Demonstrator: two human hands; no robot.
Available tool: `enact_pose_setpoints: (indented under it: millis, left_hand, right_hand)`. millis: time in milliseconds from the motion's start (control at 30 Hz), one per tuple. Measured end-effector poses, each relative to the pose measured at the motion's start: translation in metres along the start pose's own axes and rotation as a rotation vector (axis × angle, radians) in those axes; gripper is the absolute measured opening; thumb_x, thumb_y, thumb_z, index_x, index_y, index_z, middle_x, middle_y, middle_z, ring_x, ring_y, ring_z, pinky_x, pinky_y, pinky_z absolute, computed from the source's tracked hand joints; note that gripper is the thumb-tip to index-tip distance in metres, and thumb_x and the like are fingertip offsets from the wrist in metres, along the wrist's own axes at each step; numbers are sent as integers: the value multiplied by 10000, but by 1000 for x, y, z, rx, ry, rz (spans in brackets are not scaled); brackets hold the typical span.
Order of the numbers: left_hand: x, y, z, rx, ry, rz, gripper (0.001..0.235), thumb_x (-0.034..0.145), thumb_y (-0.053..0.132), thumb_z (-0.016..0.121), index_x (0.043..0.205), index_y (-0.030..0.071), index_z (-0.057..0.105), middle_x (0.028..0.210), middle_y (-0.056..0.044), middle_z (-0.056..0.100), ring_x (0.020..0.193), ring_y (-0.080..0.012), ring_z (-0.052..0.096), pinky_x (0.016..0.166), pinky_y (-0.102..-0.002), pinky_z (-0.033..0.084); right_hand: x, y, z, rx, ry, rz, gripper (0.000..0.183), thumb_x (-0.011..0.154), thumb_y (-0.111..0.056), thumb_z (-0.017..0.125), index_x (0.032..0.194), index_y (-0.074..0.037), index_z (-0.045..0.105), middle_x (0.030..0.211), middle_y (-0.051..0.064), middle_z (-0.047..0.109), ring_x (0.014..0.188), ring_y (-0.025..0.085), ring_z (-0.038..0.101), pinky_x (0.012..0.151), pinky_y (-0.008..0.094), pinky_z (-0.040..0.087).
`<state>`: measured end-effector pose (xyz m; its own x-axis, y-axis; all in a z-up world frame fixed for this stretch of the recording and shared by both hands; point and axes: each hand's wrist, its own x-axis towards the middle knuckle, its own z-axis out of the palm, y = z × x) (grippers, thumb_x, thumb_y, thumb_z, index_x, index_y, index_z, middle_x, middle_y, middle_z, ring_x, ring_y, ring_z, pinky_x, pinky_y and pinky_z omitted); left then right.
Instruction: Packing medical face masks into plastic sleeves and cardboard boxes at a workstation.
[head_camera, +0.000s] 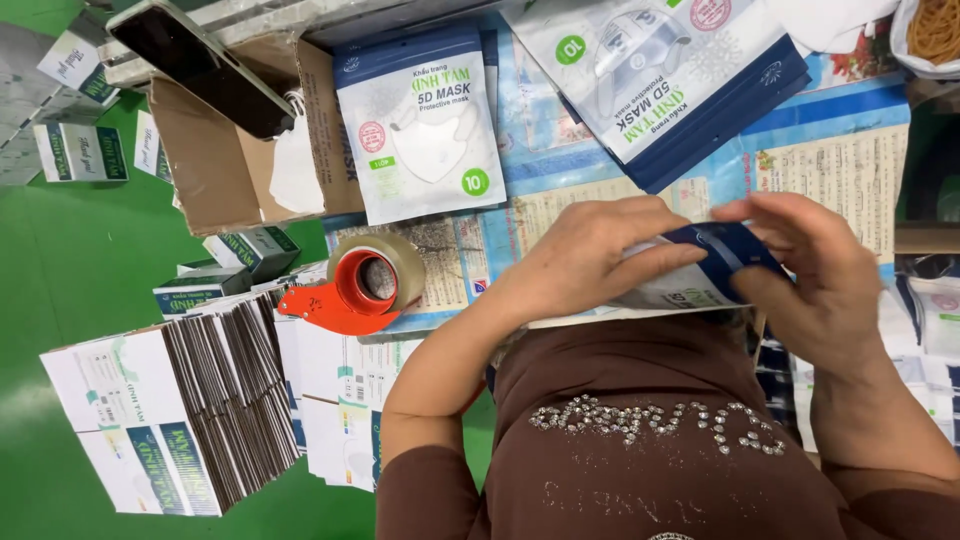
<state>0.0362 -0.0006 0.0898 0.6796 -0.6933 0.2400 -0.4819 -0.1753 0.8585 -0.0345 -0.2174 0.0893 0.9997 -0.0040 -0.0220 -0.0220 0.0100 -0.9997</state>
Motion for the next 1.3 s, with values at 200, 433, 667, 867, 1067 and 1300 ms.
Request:
enact_pose_setpoints:
  millis: [200, 433, 667, 867, 1067, 1300]
  left_hand:
    - [-4, 1, 9, 31, -2, 0, 120, 991, 172, 717, 962, 56, 709, 789, -42, 637, 661, -202, 630, 589, -342, 476]
    - [-19, 10, 14, 164, 328, 133, 92, 945, 93, 739, 921, 37, 670, 776, -71, 600, 647, -238, 621, 554, -350, 488]
    - [-40, -21, 2, -70, 502, -18, 133, 992, 173, 713, 1013, 41, 716, 857, -39, 689, 641, -100, 665, 541, -241, 510]
    - [-62, -51, -53, -242, 787, -328, 269, 1000, 272, 722, 1077, 14, 722, 885, -45, 746, 742, -97, 685, 636, -270, 559]
    - [-76, -78, -125, 602, 972, -264, 701, 943, 380, 725, 1412, -79, 478, 1386, -318, 518, 1316, -412, 481, 1102, -496, 400]
    - [-94, -190, -102, 936, 701, -459, 664, 987, 457, 638, 1427, -20, 497, 1504, -240, 505, 1468, -418, 386, 1236, -585, 208]
  right_hand:
    - [-19, 36, 1, -648, -11, -205, 116, 938, -33, 728, 1054, -26, 728, 910, 92, 722, 651, 124, 613, 595, 279, 457]
    - [-54, 82, -27, -529, -171, -52, 311, 905, -65, 711, 1209, 2, 708, 750, 49, 689, 579, 105, 619, 536, 252, 464]
    - [-69, 125, -64, -326, -81, -22, 271, 1011, -108, 743, 1184, 96, 701, 884, 70, 712, 750, 101, 637, 686, 219, 497]
    - [26, 112, 40, 29, -245, 190, 492, 798, -73, 785, 1245, 78, 649, 1113, 147, 729, 926, 195, 692, 784, 306, 540]
    - [129, 80, 180, -40, -323, 37, 627, 863, -115, 810, 1383, 13, 484, 1293, 131, 681, 1157, 218, 692, 988, 362, 583]
    - [179, 127, 220, -306, -254, -330, 822, 835, -244, 896, 1452, 33, 428, 1339, 190, 658, 1216, 278, 659, 1042, 381, 520]
